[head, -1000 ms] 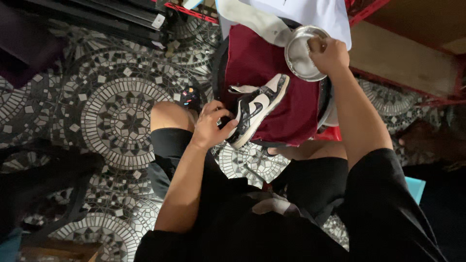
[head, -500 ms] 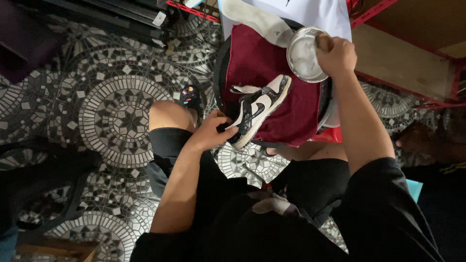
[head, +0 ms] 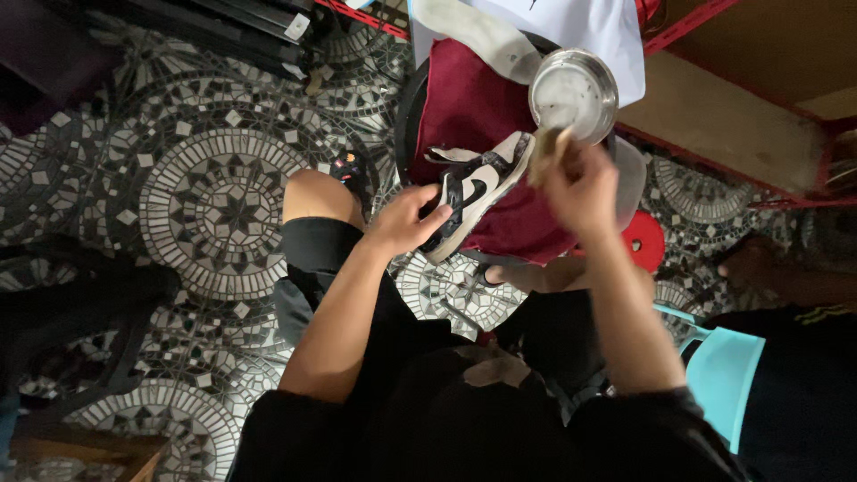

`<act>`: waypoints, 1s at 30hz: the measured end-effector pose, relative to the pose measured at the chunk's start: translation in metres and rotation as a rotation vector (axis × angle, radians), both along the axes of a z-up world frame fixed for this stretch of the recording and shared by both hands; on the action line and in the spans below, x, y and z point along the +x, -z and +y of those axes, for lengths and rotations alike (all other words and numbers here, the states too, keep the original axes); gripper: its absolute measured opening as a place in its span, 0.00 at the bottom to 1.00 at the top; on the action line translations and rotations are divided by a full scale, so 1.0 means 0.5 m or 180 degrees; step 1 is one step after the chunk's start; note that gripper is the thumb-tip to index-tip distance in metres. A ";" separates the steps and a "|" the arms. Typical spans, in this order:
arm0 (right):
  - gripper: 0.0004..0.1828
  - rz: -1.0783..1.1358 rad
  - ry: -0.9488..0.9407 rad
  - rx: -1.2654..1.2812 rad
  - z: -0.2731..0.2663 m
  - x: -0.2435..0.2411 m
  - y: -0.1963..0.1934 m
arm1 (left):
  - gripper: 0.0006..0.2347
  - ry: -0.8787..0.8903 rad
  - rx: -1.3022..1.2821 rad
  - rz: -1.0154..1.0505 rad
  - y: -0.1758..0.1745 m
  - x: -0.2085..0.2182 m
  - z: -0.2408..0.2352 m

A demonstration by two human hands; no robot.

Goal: The person sits cross-legged and scrubs a white and black sneaker with a brush. They repeatedly dip the brush into a metal bowl containing a white cleaning solution and scrub the shoe's upper and sole.

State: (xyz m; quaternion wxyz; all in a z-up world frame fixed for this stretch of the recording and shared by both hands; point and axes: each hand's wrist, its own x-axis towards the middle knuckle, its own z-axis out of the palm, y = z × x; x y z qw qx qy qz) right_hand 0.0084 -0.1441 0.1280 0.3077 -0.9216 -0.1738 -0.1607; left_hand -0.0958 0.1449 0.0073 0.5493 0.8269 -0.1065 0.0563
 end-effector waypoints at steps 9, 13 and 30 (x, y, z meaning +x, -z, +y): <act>0.21 -0.0200 -0.0345 0.0364 0.026 -0.077 0.097 | 0.12 0.0658 -0.0955 0.1699 -0.085 0.021 -0.034; 0.23 -0.0522 -0.0426 0.0079 0.040 -0.087 0.163 | 0.22 0.0513 -0.1128 0.2001 -0.024 0.033 -0.058; 0.15 -0.0591 -0.0820 -0.0058 0.029 -0.079 0.184 | 0.30 0.0282 -0.1084 0.2018 0.124 0.030 -0.084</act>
